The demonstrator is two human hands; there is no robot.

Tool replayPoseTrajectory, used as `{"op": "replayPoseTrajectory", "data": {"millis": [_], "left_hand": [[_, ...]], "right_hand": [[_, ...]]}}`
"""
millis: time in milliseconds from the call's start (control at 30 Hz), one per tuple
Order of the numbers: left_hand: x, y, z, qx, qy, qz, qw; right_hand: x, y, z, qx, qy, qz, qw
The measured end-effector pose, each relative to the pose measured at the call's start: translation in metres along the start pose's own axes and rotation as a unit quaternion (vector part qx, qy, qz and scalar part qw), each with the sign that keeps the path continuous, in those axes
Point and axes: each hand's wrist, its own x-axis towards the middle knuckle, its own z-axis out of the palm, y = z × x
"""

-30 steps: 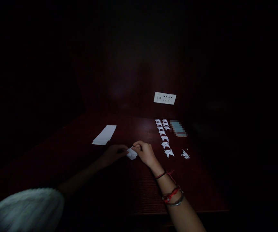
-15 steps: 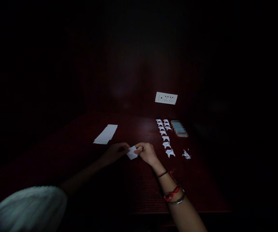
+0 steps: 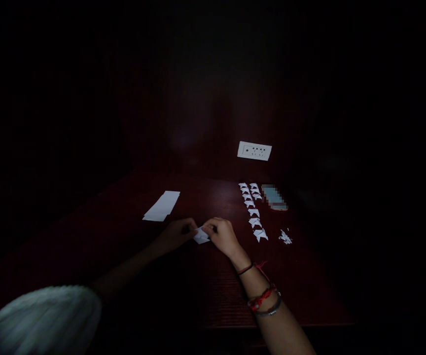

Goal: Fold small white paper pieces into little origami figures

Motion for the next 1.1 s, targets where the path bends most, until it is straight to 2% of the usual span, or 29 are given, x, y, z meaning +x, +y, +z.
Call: {"op": "replayPoseTrajectory", "data": {"millis": [133, 300, 433, 667, 800, 967, 1100], "left_hand": [[0.001, -0.004, 0.002, -0.009, -0.008, -0.001, 1.0], [0.003, -0.007, -0.001, -0.057, -0.022, 0.0, 0.998], [0.005, -0.006, -0.004, -0.081, -0.011, 0.009, 0.997], [0.002, -0.002, -0.004, 0.001, 0.014, 0.033, 0.999], [0.003, -0.001, -0.005, -0.007, 0.013, 0.035, 0.999], [0.005, -0.008, -0.013, -0.07, -0.019, 0.005, 0.997], [0.006, -0.017, -0.024, -0.101, 0.011, -0.059, 0.993]], "right_hand": [[0.001, -0.002, 0.002, -0.038, 0.009, -0.025, 0.999], [0.001, -0.006, 0.006, -0.093, 0.029, -0.018, 0.995], [0.001, -0.009, 0.005, -0.08, 0.037, -0.018, 0.996], [0.002, -0.006, 0.003, -0.042, -0.005, -0.033, 0.999], [0.003, -0.008, 0.003, -0.061, -0.004, -0.028, 0.998], [0.004, -0.008, 0.004, -0.035, -0.001, -0.029, 0.999], [0.003, 0.007, 0.002, 0.004, 0.034, 0.026, 0.999]]}}
